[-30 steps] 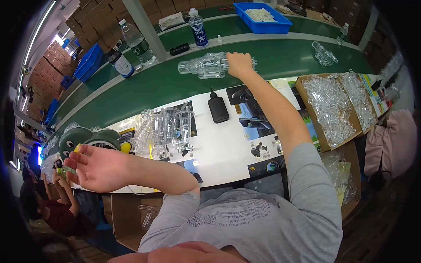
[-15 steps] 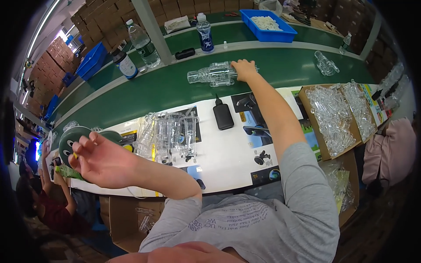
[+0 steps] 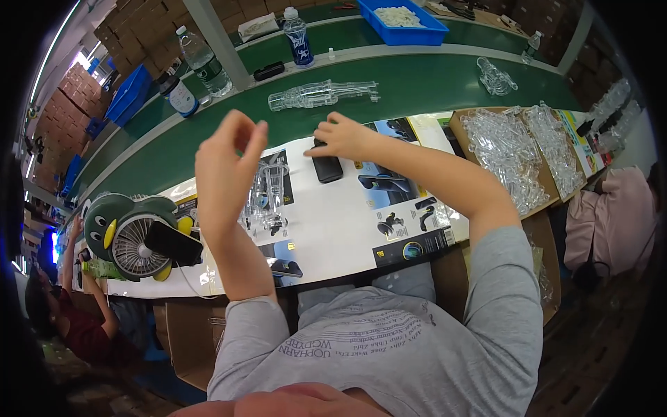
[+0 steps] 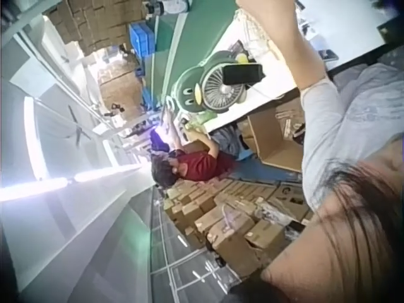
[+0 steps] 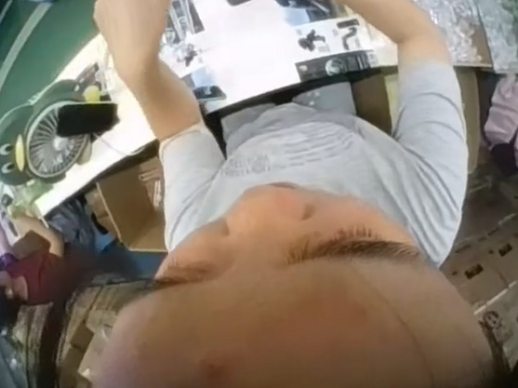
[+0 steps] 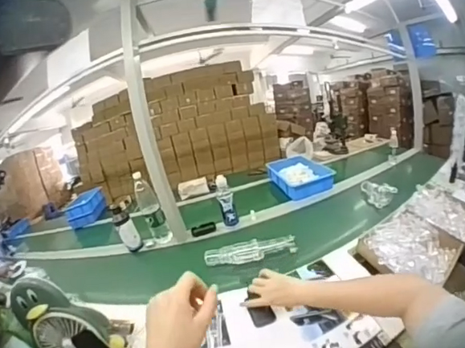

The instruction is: Assembling plastic pitchers with small cups and packaging them into bags and boxes.

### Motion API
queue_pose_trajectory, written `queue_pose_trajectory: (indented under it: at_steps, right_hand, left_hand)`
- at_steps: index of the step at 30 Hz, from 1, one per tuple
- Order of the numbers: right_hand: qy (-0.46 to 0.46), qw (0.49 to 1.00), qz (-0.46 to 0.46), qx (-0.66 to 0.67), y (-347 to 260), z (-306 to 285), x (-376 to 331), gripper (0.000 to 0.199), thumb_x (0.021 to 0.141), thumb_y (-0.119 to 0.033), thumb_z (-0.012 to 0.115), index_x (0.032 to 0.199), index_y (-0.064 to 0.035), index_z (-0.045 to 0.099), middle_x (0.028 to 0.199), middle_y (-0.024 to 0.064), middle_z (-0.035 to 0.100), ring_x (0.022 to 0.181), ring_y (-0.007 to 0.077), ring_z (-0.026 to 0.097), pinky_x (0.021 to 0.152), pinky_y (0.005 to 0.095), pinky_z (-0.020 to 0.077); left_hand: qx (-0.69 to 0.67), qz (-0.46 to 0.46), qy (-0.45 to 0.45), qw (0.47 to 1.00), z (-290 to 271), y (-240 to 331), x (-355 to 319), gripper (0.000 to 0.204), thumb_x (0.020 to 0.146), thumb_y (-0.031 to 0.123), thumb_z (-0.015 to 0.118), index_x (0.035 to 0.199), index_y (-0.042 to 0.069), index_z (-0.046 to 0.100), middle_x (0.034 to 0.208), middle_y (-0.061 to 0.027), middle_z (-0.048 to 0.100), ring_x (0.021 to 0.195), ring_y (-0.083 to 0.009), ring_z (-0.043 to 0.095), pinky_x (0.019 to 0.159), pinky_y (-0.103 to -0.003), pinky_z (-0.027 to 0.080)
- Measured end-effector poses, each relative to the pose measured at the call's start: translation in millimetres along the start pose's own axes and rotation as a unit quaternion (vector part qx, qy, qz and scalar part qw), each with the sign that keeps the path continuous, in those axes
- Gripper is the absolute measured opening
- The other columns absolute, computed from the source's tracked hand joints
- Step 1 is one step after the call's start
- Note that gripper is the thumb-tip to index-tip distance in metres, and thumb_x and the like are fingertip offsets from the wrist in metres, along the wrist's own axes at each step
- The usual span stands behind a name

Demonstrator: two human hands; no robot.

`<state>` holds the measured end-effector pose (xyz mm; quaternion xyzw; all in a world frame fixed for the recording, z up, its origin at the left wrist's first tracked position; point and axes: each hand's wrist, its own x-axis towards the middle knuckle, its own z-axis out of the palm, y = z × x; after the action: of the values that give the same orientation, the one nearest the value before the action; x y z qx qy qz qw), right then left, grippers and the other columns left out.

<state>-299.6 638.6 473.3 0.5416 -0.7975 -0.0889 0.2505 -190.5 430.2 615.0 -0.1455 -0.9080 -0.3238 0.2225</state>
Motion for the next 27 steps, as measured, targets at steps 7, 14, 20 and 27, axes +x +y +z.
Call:
queue_pose_trajectory:
  at_steps: [7,14,20,27]
  right_hand:
    - [-0.022,0.998,-0.051,-0.007,-18.6,9.6,-3.9,0.043,0.076,-0.007,0.052,0.115,-0.0259,0.051,0.086,0.0007,0.051,0.087,0.0174,0.05,0.085,0.0357,0.0364]
    - [0.222,0.834,0.392,0.319,-37.4,-20.8,-18.2,0.052,0.064,-0.002,0.069,0.111,-0.0171,0.053,0.082,0.0061,0.053,0.08,0.0207,0.055,0.068,0.0307,0.0442]
    - [0.475,0.235,0.428,0.732,-27.3,0.9,-42.3,0.038,0.078,-0.014,0.062,0.114,-0.014,0.048,0.074,-0.0006,0.045,0.06,0.0057,0.039,0.05,0.0196,0.0331]
    - [0.456,0.078,0.471,0.751,-29.2,0.6,-57.9,0.023,0.079,-0.023,0.059,0.099,-0.0121,0.057,0.059,-0.0021,0.037,0.044,0.0071,0.025,0.046,0.0211,0.0257]
  left_hand:
    - [0.318,-0.031,-0.164,0.933,49.3,-52.0,-38.6,0.03,0.078,0.032,0.062,0.082,0.003,0.054,0.064,-0.0118,0.063,0.061,-0.0301,0.063,0.053,-0.04,0.048]
    - [0.299,-0.057,-0.17,0.937,94.8,-74.1,-48.9,0.042,0.074,0.032,0.065,0.098,0.002,0.048,0.07,-0.0127,0.062,0.062,-0.03,0.063,0.052,-0.04,0.049]
    - [0.254,0.032,-0.109,0.96,125.8,-69.4,-46.1,0.059,0.068,0.03,0.071,0.108,-0.001,0.042,0.088,-0.015,0.058,0.082,-0.029,0.06,0.061,-0.039,0.05]
    - [0.104,-0.097,-0.177,0.974,133.8,-75.1,-51.0,0.064,0.066,0.023,0.072,0.116,0.0,0.04,0.099,-0.016,0.054,0.093,-0.0287,0.056,0.073,-0.038,0.048]
